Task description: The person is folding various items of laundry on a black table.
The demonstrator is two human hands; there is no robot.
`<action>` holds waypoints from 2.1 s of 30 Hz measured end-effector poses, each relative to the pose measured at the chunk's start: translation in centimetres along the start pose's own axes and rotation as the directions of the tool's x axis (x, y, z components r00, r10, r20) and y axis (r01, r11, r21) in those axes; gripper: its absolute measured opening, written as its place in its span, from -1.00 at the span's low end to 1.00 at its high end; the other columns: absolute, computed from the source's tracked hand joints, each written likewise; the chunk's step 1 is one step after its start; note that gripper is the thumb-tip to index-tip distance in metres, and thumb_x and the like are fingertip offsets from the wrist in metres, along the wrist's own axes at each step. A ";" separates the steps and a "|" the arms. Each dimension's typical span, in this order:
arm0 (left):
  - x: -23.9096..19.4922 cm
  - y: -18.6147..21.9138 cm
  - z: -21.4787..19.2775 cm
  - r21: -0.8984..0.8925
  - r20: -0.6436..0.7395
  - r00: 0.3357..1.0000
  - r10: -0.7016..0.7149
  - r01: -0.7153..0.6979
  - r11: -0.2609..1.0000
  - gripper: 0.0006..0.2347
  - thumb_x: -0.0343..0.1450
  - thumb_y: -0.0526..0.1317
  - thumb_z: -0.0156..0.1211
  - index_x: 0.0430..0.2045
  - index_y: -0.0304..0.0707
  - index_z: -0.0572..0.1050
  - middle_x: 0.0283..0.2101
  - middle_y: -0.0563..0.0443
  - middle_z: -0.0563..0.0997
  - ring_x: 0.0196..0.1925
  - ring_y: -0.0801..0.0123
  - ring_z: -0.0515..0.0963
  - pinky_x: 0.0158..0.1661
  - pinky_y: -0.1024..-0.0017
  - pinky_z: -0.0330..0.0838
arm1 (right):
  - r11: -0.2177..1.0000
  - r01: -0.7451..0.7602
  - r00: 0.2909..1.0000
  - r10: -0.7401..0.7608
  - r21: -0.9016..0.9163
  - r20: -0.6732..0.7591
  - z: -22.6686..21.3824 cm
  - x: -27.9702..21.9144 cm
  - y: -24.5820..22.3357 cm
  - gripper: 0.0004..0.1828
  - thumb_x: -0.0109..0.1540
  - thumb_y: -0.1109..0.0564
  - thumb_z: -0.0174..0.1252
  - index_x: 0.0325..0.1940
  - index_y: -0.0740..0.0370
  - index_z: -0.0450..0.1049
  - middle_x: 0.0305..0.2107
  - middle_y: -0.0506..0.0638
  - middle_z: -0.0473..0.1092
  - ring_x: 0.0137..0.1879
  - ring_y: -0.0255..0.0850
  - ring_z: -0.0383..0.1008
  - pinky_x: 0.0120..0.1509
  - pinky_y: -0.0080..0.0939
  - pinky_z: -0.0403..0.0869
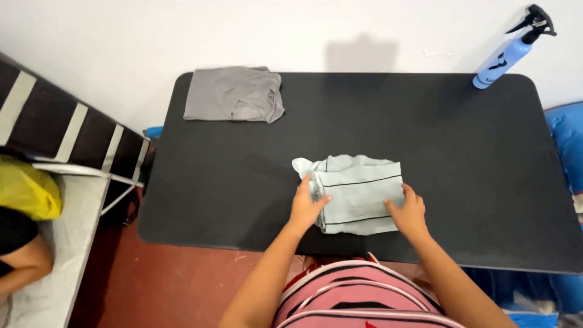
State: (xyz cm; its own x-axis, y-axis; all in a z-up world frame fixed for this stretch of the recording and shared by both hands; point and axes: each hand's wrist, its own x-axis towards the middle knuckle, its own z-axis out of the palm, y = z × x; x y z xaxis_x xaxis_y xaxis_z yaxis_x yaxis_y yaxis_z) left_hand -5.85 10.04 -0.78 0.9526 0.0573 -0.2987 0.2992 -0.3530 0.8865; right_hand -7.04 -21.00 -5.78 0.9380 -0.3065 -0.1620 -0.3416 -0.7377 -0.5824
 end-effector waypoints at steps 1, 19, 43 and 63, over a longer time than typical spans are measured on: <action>0.2 0.2 0.2 0.085 -0.003 0.995 0.101 -0.100 0.991 -0.28 0.30 -0.12 0.40 0.38 -0.23 0.21 0.32 -0.46 0.36 0.40 -0.17 0.33 0.37 0.04 0.21 | 0.997 -0.080 0.996 0.079 0.006 0.036 0.7 0.1 1.1 -0.15 0.16 -0.21 0.36 0.48 -0.02 0.28 0.16 0.32 0.32 0.36 0.30 0.34 0.40 0.24 0.32; -3.4 4.7 1.4 -0.049 0.184 0.971 0.153 -0.147 0.988 -0.37 0.36 0.03 0.28 0.29 -0.27 0.26 0.17 -0.34 0.40 0.21 -0.11 0.46 0.17 0.05 0.39 | 0.697 -0.334 0.938 0.179 0.635 0.297 -3.3 -5.1 -10.9 -0.22 0.06 0.21 0.39 0.36 0.39 0.35 0.14 0.47 0.38 0.32 0.33 0.35 0.23 0.32 0.41; -13.6 24.8 1.2 -0.767 0.422 0.889 -0.179 0.455 0.453 -0.49 0.38 -0.14 0.36 0.17 -0.42 0.40 0.03 -0.41 0.59 0.06 -0.08 0.62 -0.03 -0.20 0.49 | 0.093 -0.541 0.836 0.163 0.836 0.524 -5.5 -1.7 6.2 -0.53 0.34 -0.07 0.03 0.35 -0.12 0.39 -0.20 -0.13 0.33 -0.07 -0.13 0.38 0.05 -0.04 0.40; -7.2 5.7 -8.6 -0.797 0.508 0.790 -0.343 0.582 0.162 -0.51 0.36 -0.12 0.39 0.08 -0.54 0.50 0.03 -0.46 0.62 -0.01 -0.12 0.66 0.06 -0.15 0.52 | 0.254 -0.522 0.849 0.240 0.814 0.470 2.4 2.6 1.7 -0.54 0.34 -0.13 0.01 0.32 -0.08 0.42 -0.13 -0.01 0.40 0.01 -0.02 0.44 0.09 0.06 0.45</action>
State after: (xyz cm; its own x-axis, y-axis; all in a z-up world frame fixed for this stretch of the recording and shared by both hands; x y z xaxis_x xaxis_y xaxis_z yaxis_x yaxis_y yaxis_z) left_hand -10.53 15.70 9.45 0.6225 -0.3078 -0.7196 0.6468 0.7200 0.2515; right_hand -5.04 -21.58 -9.08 0.7426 -0.1540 -0.6518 -0.5288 0.4625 -0.7117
